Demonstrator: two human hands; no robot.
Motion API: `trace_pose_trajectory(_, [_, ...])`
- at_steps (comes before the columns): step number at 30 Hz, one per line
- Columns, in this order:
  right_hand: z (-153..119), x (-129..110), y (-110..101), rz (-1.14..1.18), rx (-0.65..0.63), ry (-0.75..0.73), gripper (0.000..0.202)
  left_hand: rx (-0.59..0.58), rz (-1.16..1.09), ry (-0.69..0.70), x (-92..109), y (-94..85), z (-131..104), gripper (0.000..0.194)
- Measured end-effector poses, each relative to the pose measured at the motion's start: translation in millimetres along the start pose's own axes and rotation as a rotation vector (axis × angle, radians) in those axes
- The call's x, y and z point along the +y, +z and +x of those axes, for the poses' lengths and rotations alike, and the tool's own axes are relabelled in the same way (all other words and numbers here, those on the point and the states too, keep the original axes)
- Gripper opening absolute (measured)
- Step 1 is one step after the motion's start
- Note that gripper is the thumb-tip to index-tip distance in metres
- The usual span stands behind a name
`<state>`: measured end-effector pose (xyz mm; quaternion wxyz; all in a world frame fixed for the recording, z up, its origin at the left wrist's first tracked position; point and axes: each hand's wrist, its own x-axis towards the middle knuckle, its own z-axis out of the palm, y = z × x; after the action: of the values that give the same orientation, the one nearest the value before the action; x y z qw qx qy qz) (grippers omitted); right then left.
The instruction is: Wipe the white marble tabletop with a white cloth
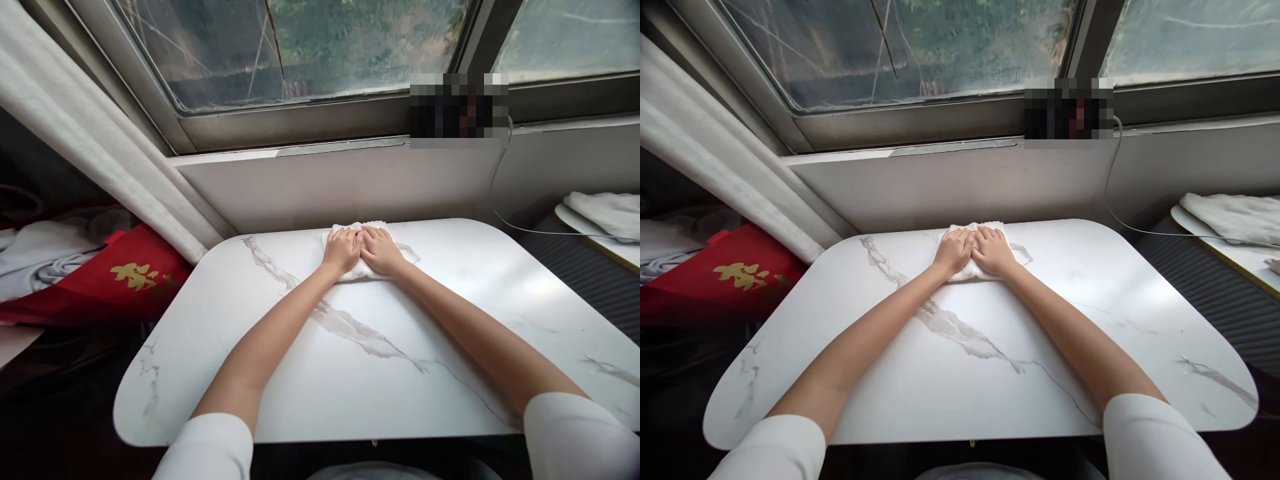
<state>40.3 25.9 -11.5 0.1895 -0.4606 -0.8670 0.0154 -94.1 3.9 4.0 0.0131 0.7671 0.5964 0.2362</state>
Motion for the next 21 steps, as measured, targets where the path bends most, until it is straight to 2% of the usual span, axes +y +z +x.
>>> trace_pose_trajectory(4, [8.0,5.9,0.3,-0.007,-0.014,0.025,0.051,-0.015,-0.035,-0.035,-2.4,6.7,9.8,0.039])
trace_pose_trajectory(8, [-7.0,1.8,-5.1,-0.030,-0.035,0.020,0.053,-0.072,-0.058,-0.066,3.5,9.0,-3.2,0.045])
trace_pose_trajectory(10, [-21.5,-0.5,-10.0,-0.052,-0.059,0.006,0.055,-0.097,-0.041,-0.003,11.7,7.0,-13.7,0.049])
trace_pose_trajectory(14, [-66.6,-4.4,-23.5,-0.084,-0.100,-0.027,0.059,-0.177,-0.048,0.159,38.6,-0.8,-46.5,0.059])
trace_pose_trajectory(21, [-171.0,-19.9,-54.8,-0.096,-0.088,-0.120,0.057,-0.261,-0.147,0.334,85.9,-19.0,-131.4,0.070])
